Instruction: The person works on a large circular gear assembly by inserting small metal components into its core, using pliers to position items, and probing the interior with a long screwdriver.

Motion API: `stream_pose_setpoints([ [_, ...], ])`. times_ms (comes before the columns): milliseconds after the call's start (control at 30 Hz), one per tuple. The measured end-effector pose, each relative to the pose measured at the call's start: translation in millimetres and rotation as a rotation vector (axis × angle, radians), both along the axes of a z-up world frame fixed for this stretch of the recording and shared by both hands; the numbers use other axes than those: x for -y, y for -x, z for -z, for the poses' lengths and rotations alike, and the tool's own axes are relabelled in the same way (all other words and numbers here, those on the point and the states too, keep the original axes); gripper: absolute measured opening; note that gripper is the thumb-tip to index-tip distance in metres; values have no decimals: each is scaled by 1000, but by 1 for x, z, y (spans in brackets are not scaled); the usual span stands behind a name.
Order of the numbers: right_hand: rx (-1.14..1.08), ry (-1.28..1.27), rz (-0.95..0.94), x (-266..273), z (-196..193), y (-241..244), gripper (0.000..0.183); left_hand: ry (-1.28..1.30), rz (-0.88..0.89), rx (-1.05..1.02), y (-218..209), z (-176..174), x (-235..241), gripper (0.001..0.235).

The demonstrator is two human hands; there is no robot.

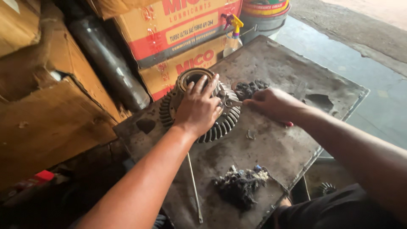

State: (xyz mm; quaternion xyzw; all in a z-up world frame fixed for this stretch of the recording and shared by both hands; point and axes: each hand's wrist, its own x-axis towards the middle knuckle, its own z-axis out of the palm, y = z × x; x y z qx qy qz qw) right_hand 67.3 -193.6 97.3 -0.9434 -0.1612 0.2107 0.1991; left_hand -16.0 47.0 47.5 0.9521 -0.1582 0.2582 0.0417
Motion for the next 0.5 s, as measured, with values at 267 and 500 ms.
stream_pose_setpoints([
  [267, 58, -261, -36, 0, 21, -34, 53, 22, 42, 59, 2, 3, -5, 25],
  [500, -78, -201, -42, -19, 31, -23, 50, -4, 66, 111, 0, 10, -7, 34],
])
